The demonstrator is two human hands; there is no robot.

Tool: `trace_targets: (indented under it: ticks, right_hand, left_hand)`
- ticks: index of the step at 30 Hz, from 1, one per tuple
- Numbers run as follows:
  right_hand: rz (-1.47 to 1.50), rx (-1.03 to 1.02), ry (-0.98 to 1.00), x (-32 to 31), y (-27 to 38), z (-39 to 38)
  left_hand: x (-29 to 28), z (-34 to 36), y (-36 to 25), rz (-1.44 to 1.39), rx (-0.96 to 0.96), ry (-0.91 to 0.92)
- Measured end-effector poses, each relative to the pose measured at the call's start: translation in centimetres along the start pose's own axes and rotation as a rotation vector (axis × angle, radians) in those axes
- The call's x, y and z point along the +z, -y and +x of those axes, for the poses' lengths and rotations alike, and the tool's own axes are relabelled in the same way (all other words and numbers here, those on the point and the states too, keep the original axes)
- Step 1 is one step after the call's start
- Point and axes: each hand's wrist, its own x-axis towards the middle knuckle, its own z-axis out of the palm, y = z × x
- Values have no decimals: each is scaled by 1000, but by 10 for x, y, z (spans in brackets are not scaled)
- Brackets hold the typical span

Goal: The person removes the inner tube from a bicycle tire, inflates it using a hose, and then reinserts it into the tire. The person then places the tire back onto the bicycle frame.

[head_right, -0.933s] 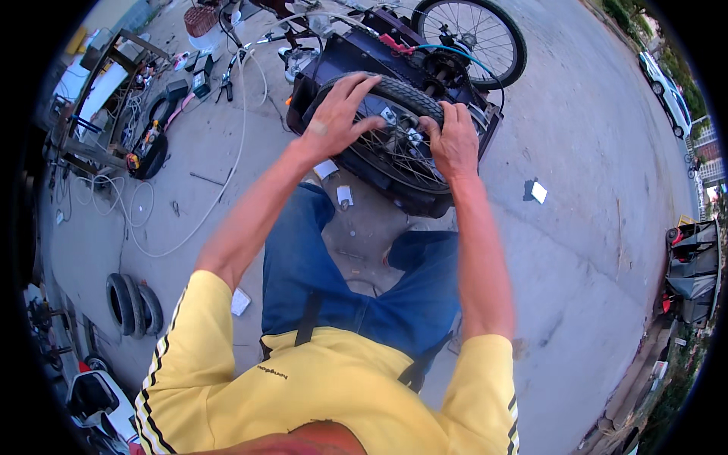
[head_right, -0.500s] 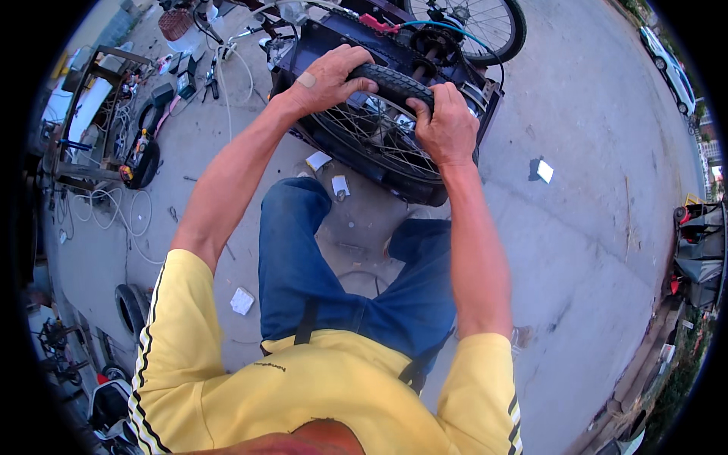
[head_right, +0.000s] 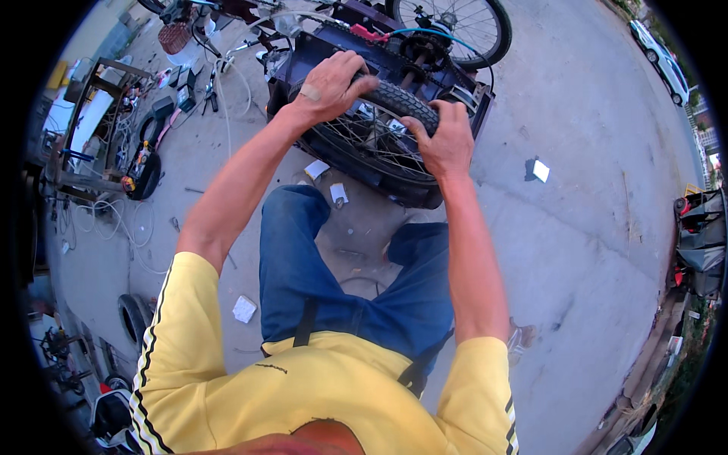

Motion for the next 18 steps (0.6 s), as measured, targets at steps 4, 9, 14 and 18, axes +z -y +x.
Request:
trace_targets:
  ticks: [4, 9, 14, 18]
  right_hand:
    - [-54, 41, -11, 7, -9, -6]
    - [-62, -43, 11, 14, -22, -1]
    - [-64, -99, 103, 24, -33, 1]
    - [-92, 151, 226, -8, 4, 23]
  left_hand:
    - [17, 7, -4, 74, -91, -229]
    - [27, 9, 9, 151, -161, -148]
    - [22, 7, 13, 93, -307, -214]
    - [14, 25, 62, -1216, -783, -411]
